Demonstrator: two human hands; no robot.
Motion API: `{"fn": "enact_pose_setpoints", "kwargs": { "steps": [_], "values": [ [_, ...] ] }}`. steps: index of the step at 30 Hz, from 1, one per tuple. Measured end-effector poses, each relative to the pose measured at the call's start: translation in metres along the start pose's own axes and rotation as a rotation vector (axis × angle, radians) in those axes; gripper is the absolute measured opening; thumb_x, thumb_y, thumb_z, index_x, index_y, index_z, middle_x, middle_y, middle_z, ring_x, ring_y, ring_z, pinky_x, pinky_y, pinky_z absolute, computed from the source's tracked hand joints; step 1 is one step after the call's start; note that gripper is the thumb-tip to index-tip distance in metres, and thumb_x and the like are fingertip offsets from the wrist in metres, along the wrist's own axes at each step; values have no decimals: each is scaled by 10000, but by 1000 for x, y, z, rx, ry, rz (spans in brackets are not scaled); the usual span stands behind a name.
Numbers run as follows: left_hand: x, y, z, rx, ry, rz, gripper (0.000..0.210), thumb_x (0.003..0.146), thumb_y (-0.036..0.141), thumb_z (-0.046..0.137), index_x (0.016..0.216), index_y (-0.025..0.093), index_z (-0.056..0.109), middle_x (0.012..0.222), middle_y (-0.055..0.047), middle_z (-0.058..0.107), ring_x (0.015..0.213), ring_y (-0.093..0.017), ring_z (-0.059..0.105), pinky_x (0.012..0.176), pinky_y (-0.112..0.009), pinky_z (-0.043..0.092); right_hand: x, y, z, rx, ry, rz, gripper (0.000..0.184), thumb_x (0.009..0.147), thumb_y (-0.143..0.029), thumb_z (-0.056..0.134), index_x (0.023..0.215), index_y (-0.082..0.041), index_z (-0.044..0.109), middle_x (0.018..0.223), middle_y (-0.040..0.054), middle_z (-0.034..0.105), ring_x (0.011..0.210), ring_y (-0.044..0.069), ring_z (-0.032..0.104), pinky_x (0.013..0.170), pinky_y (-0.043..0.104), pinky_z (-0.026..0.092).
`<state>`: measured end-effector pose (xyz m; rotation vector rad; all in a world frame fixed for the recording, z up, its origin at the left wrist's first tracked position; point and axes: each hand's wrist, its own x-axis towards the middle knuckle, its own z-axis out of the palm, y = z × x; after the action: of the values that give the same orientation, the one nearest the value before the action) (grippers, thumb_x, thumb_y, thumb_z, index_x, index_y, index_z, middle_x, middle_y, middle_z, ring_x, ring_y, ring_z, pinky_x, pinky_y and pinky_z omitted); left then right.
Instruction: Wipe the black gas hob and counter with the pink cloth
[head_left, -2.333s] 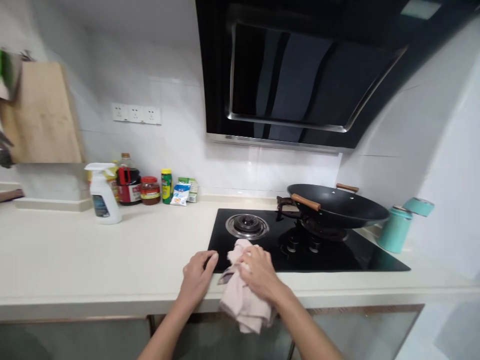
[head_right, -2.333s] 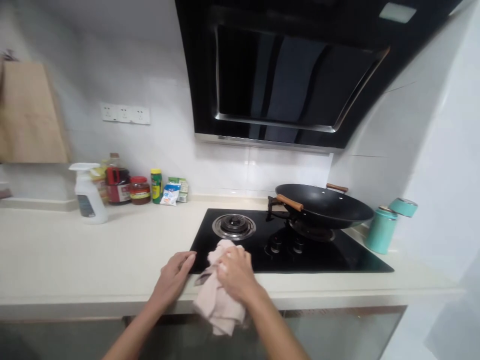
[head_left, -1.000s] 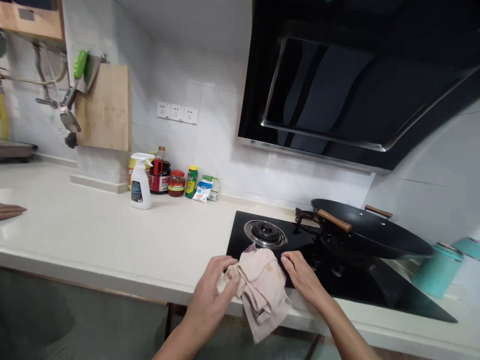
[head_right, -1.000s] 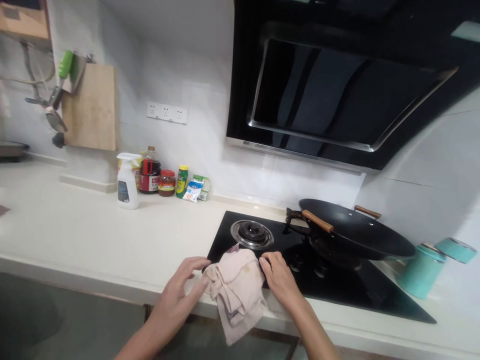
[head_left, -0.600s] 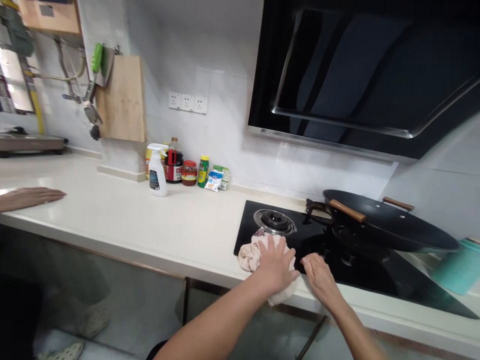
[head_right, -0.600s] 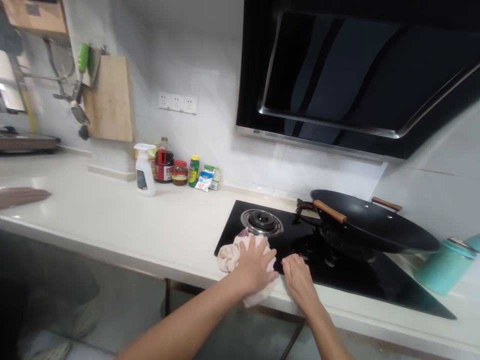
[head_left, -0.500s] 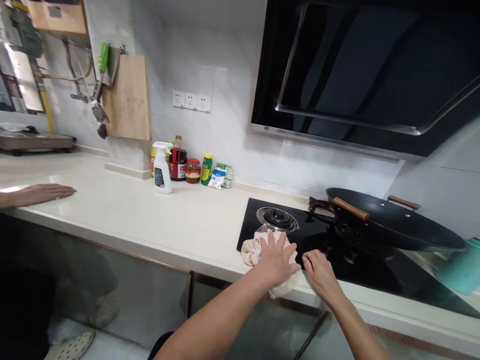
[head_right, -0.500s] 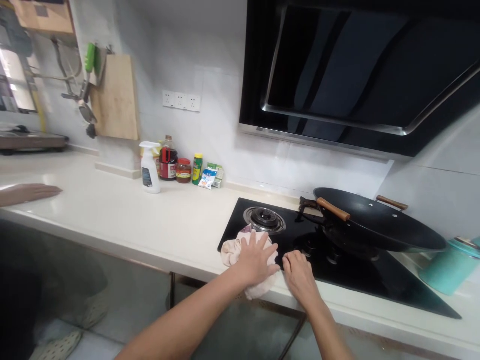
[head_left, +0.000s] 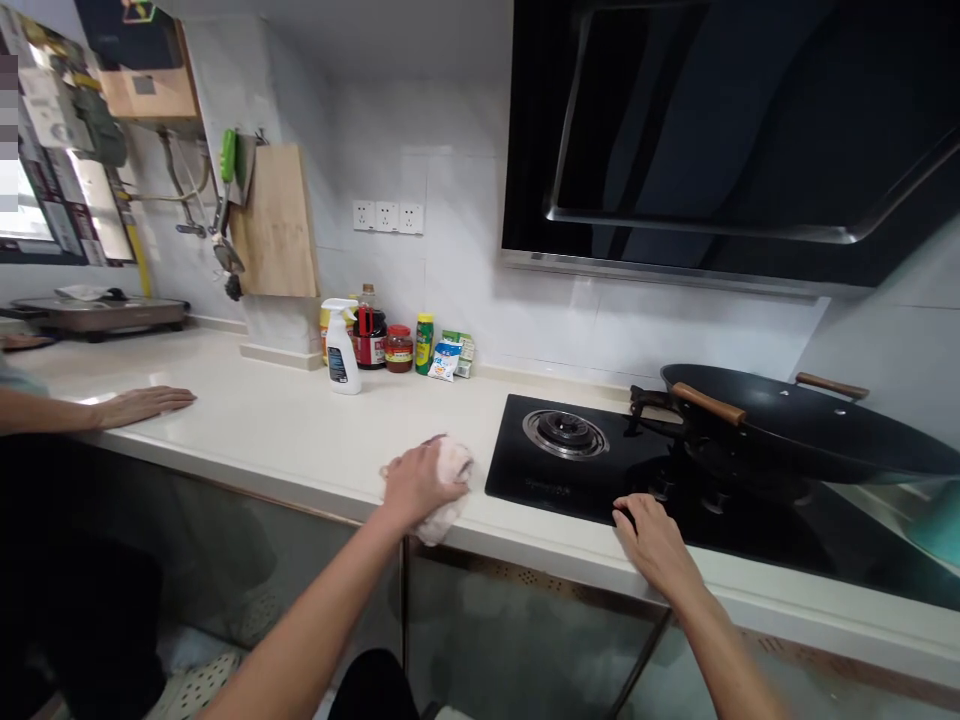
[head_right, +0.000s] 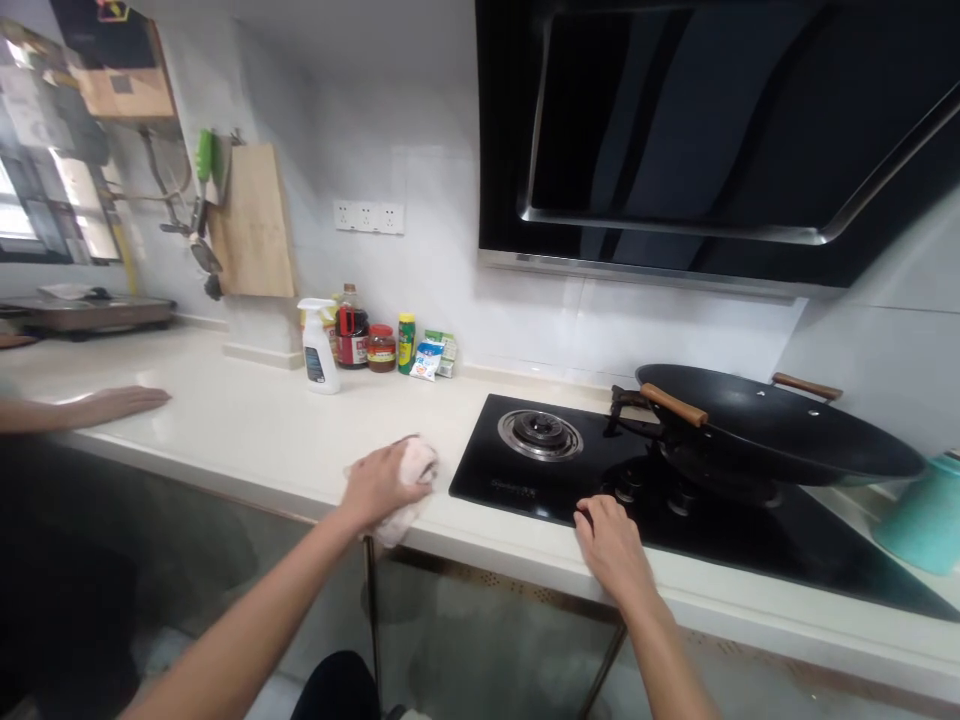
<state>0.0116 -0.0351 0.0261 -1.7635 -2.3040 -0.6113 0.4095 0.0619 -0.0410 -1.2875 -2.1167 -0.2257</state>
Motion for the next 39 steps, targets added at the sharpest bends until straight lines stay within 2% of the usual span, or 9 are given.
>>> {"fn": "enact_pose_setpoints", "kwargs": {
  "steps": [4, 8, 11, 16, 22, 27, 32, 34, 39],
  "values": [
    [2, -72, -29, 125, 14, -210, 882, 794, 716, 551, 1481, 175, 437, 1388, -218, 596, 1255, -410, 551, 1026, -546, 383, -27, -8, 2, -123, 124, -23, 454, 1028, -420, 312, 1219, -227, 677, 1302, 99, 669, 1240, 282, 584, 997, 458, 431],
    [-6, -87, -35, 255, 55, -299, 787, 847, 727, 477, 1416, 186, 520, 1324, -196, 637, 1208, -404, 562, 987, -538, 383, -63, -20, 6, -201, 264, -3, 495, 1033, -438, 310, 1287, -206, 666, 1364, 120, 646, 1298, 331, 537, 992, 488, 417],
    [-25, -58, -23, 274, 126, -223, 732, 885, 709, 454, 1354, 163, 587, 1258, -194, 661, 1148, -388, 574, 942, -510, 386, -82, -26, 9, -187, 331, -27, 470, 1033, -433, 336, 1279, -204, 666, 1341, 123, 657, 1251, 331, 562, 999, 493, 411],
    [-68, 23, 16, 98, 256, 92, 731, 837, 735, 538, 1317, 192, 631, 1150, -157, 681, 1002, -336, 582, 914, -513, 365, -86, -27, 12, -203, 403, -47, 419, 1033, -399, 376, 1259, -189, 659, 1304, 129, 669, 1237, 325, 564, 1010, 494, 396],
    [-94, 122, 77, -149, 442, 380, 1216, 436, 978, 633, 1375, 208, 574, 1174, -164, 645, 1006, -383, 557, 941, -605, 355, -82, -25, 17, -193, 436, -60, 390, 1026, -372, 384, 1264, -210, 648, 1270, 105, 683, 1201, 307, 579, 1017, 481, 386],
    [-98, 155, 95, -240, 462, 552, 963, 628, 785, 749, 1401, 258, 522, 1257, -131, 643, 1090, -357, 576, 987, -582, 385, -84, -22, 19, -186, 414, -48, 388, 1021, -361, 384, 1285, -228, 635, 1303, 92, 670, 1231, 289, 565, 1039, 472, 374],
    [-82, 104, 82, -258, 449, 713, 870, 710, 532, 824, 1420, 177, 468, 1153, -132, 691, 981, -293, 635, 884, -458, 477, -85, -23, 13, -162, 384, -58, 385, 1021, -362, 401, 1307, -235, 626, 1308, 86, 671, 1233, 281, 568, 1038, 456, 379],
    [-73, 69, 76, -242, 494, 712, 862, 742, 535, 788, 1422, 123, 454, 1128, -159, 701, 983, -292, 646, 874, -425, 494, -85, -24, 9, -150, 372, -59, 385, 1023, -358, 400, 1313, -237, 623, 1308, 85, 672, 1236, 281, 569, 1040, 454, 379],
    [-57, -38, 51, 12, 391, 604, 668, 702, 449, 794, 1268, 158, 592, 1199, -179, 699, 1078, -325, 644, 937, -418, 491, -84, -27, 5, -120, 335, -43, 372, 1021, -341, 413, 1317, -247, 618, 1315, 84, 669, 1248, 284, 567, 1038, 455, 382]
  ]
}}
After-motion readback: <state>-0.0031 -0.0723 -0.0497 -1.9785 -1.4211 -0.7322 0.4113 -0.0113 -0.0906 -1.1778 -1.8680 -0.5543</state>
